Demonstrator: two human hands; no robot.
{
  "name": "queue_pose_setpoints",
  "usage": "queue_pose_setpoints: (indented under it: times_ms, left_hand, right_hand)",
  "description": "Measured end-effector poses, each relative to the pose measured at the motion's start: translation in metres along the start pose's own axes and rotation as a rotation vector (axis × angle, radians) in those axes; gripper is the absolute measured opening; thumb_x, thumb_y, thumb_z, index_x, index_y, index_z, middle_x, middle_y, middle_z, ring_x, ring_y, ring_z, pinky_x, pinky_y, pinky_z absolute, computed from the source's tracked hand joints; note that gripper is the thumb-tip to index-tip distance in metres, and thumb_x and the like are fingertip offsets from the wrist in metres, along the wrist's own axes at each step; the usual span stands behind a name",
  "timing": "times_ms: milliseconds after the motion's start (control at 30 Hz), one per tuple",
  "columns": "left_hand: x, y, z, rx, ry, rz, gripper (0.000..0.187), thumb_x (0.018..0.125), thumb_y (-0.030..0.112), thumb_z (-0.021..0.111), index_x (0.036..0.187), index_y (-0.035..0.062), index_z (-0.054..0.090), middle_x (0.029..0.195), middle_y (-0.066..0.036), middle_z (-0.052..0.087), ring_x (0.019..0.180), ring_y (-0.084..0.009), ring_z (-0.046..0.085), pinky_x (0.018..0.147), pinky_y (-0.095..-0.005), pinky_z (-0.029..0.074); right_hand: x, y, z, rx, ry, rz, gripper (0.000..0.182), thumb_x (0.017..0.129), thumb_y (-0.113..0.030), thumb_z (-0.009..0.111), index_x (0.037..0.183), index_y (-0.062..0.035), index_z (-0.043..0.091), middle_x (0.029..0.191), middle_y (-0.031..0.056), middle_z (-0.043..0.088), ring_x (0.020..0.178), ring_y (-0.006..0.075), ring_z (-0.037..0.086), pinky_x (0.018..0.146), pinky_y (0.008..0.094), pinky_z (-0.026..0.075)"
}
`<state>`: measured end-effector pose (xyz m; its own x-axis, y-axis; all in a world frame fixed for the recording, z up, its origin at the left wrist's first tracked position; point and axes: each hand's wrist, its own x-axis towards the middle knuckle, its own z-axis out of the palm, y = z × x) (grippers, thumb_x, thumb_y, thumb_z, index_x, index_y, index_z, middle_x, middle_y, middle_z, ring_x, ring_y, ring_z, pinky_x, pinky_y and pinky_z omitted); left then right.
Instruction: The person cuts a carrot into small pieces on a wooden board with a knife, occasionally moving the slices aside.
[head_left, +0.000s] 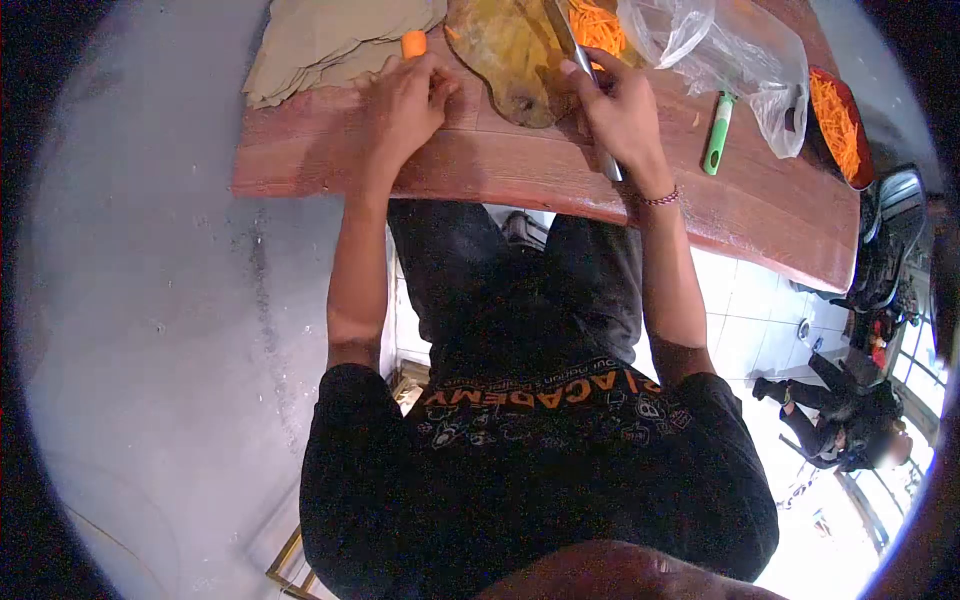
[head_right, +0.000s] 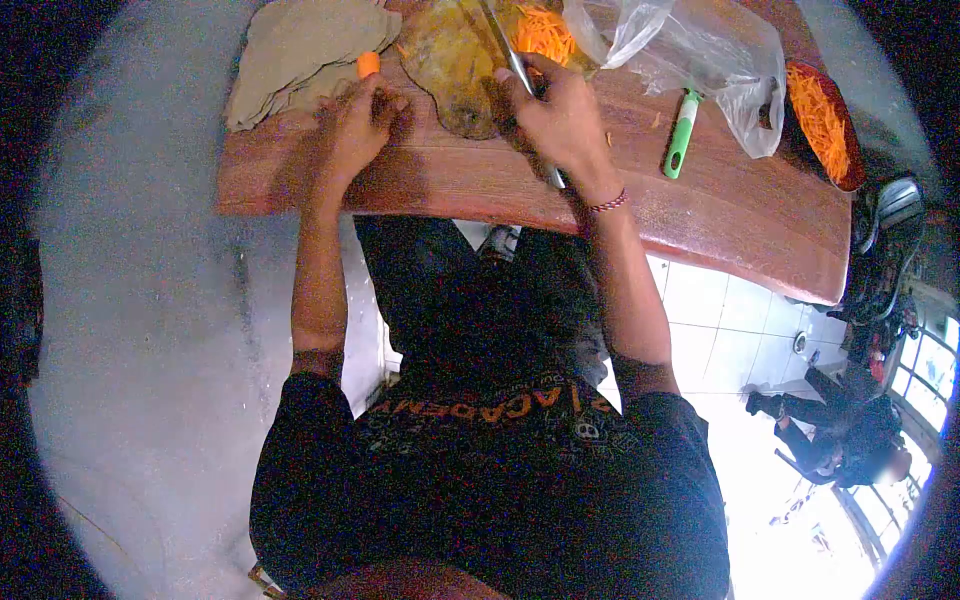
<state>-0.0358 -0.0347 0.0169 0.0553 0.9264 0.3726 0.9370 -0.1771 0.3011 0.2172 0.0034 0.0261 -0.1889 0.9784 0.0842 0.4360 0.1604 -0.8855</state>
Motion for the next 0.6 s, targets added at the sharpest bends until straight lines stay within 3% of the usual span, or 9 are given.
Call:
queue_pose_setpoints:
  times_ms: [67,133,233,267,333,433,600]
  left_hand:
    - [0.008,0.011,-0.001,-0.152,0.052,0.031,0.013,0.083,0.018,0.073,0.092,0.0105,0.068,0.085,-0.006,0.071,0.081,-0.028,0.066,0.074,-0.0407,0.045]
    - [0.017,0.026,-0.002,-0.402,0.01,-0.075,0.023,0.088,0.027,0.072,0.098,0.0068,0.069,0.093,-0.015,0.071,0.087,-0.0309,0.067,0.08,-0.0418,0.052]
    - [0.036,0.043,0.018,-0.522,-0.009,-0.102,0.023,0.085,0.029,0.075,0.095,0.008,0.073,0.089,-0.011,0.071,0.091,-0.0285,0.067,0.084,-0.0407,0.051]
    - [0.042,0.04,0.027,-0.525,-0.006,-0.102,0.023,0.085,0.029,0.075,0.095,0.008,0.073,0.089,-0.011,0.071,0.091,-0.0285,0.067,0.084,-0.0407,0.051]
    - [0.047,0.034,0.048,-0.218,0.157,0.172,0.018,0.082,0.029,0.075,0.089,0.0127,0.074,0.088,-0.004,0.071,0.085,-0.0262,0.065,0.081,-0.0426,0.041]
    - [0.043,0.027,0.058,-0.105,0.262,0.159,0.019,0.082,0.033,0.075,0.089,0.0151,0.075,0.094,0.001,0.071,0.094,-0.0228,0.063,0.085,-0.0451,0.037]
    - [0.036,0.023,0.06,-0.214,0.235,0.158,0.018,0.081,0.033,0.075,0.09,0.0166,0.076,0.094,0.004,0.07,0.096,-0.0219,0.062,0.086,-0.0452,0.036]
  right_hand:
    - [-0.003,-0.009,-0.004,-0.003,-0.019,0.029,0.039,0.091,-0.033,0.063,0.11,0.0011,0.067,0.077,0.02,0.069,0.066,0.0261,0.066,0.067,0.0399,0.052]
    - [-0.001,-0.004,-0.003,0.016,-0.02,0.002,0.038,0.092,-0.032,0.063,0.108,0.0019,0.067,0.074,0.0181,0.069,0.063,0.024,0.065,0.064,0.0386,0.051]
    - [0.001,-0.004,-0.004,0.1,-0.09,0.042,0.034,0.094,-0.03,0.062,0.103,0.0026,0.068,0.069,0.0131,0.067,0.055,0.019,0.062,0.055,0.0351,0.05]
    - [0.001,-0.005,-0.005,0.167,-0.154,0.112,0.032,0.095,-0.029,0.062,0.1,0.0025,0.068,0.065,0.01,0.066,0.05,0.0161,0.06,0.05,0.0329,0.048]
    - [0.001,-0.006,-0.005,0.182,-0.177,0.137,0.031,0.096,-0.028,0.061,0.098,0.0022,0.067,0.062,0.0076,0.064,0.047,0.0134,0.057,0.047,0.0308,0.046]
    - [-0.003,-0.015,-0.01,0.225,-0.215,0.182,0.029,0.097,-0.027,0.06,0.097,0.0017,0.066,0.059,0.0053,0.062,0.043,0.0104,0.054,0.043,0.0287,0.044]
    - [-0.01,-0.021,-0.011,0.181,-0.243,0.225,0.028,0.098,-0.026,0.057,0.098,0.0013,0.064,0.059,0.0051,0.061,0.043,0.0102,0.054,0.042,0.0287,0.043]
